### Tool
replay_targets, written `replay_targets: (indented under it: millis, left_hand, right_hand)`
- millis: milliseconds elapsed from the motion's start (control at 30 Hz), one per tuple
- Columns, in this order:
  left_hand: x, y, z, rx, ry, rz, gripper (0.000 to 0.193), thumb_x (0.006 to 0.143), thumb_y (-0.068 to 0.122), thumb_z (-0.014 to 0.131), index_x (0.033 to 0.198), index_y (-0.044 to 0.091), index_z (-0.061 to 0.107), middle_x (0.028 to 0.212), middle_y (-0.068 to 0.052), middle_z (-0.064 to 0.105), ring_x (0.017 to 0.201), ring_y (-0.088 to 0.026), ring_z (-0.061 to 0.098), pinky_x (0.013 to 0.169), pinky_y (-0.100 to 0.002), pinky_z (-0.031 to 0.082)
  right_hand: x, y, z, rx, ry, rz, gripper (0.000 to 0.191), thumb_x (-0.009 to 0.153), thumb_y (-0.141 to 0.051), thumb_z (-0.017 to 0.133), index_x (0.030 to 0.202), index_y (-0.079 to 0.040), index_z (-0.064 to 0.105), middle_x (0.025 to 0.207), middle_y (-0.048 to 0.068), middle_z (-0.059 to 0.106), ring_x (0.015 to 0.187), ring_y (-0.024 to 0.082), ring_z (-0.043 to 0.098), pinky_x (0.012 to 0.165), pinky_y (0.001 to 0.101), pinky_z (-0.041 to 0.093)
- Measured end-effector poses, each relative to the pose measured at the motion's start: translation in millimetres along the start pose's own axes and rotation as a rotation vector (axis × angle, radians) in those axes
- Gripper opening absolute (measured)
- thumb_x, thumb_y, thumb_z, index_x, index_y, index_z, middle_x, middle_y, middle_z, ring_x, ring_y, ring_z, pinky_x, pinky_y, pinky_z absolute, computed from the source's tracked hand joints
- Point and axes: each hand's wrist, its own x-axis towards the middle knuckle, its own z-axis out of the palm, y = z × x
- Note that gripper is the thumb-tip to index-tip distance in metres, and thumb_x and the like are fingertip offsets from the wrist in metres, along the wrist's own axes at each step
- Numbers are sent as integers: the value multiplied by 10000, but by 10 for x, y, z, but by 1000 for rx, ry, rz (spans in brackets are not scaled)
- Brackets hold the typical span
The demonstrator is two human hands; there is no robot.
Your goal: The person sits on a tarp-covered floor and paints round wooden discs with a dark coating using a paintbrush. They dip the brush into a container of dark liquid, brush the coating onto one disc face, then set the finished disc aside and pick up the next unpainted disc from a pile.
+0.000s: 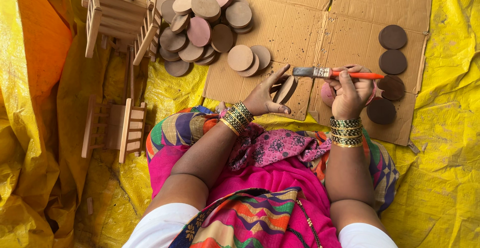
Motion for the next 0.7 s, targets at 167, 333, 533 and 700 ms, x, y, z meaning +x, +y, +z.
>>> replay_targets:
  millis: [167, 333, 533, 700]
  left_hand:
    - [2, -2, 4, -16, -7, -10, 1352, 630, 541, 959, 1673, 132, 202, 1554, -244, 525, 1468, -353, 518, 1231, -458, 407]
    - [-2, -11, -5, -101, -19, -35, 1366, 644, 532, 957, 1686, 139, 168, 1581, -233, 499, 1484, -342, 502, 1246, -458, 393]
    - [4, 7, -23, -280, -39, -64, 1393, 636, 531, 959, 1688, 152, 127, 1610, -246, 449, 1510, -347, 450, 1267, -468, 351]
    - [-6, 0, -30, -386, -51, -78, 1420, 627, 521, 970, 1689, 157, 100, 1629, -244, 404, 1532, -356, 409, 1271, -481, 346]
  right_hand:
    - [-89, 8, -31, 87, 13, -64, 155, 1066, 35, 567, 1186, -40, 503, 1145, 184, 672, 1013, 283, 728, 882, 447, 670]
    - [-126, 55, -84, 108, -34, 25, 146, 1078, 11, 568, 1200, -50, 514, 1149, 200, 683, 1011, 290, 725, 906, 441, 658]
    - [-49, 64, -126, 171, 56, 24, 128, 1051, 0, 569, 1154, -54, 516, 1126, 166, 690, 991, 284, 732, 871, 446, 671]
    - [-58, 109, -144, 175, -1, 99, 128, 1068, -13, 563, 1184, -54, 531, 1128, 180, 692, 1006, 274, 723, 873, 441, 651]
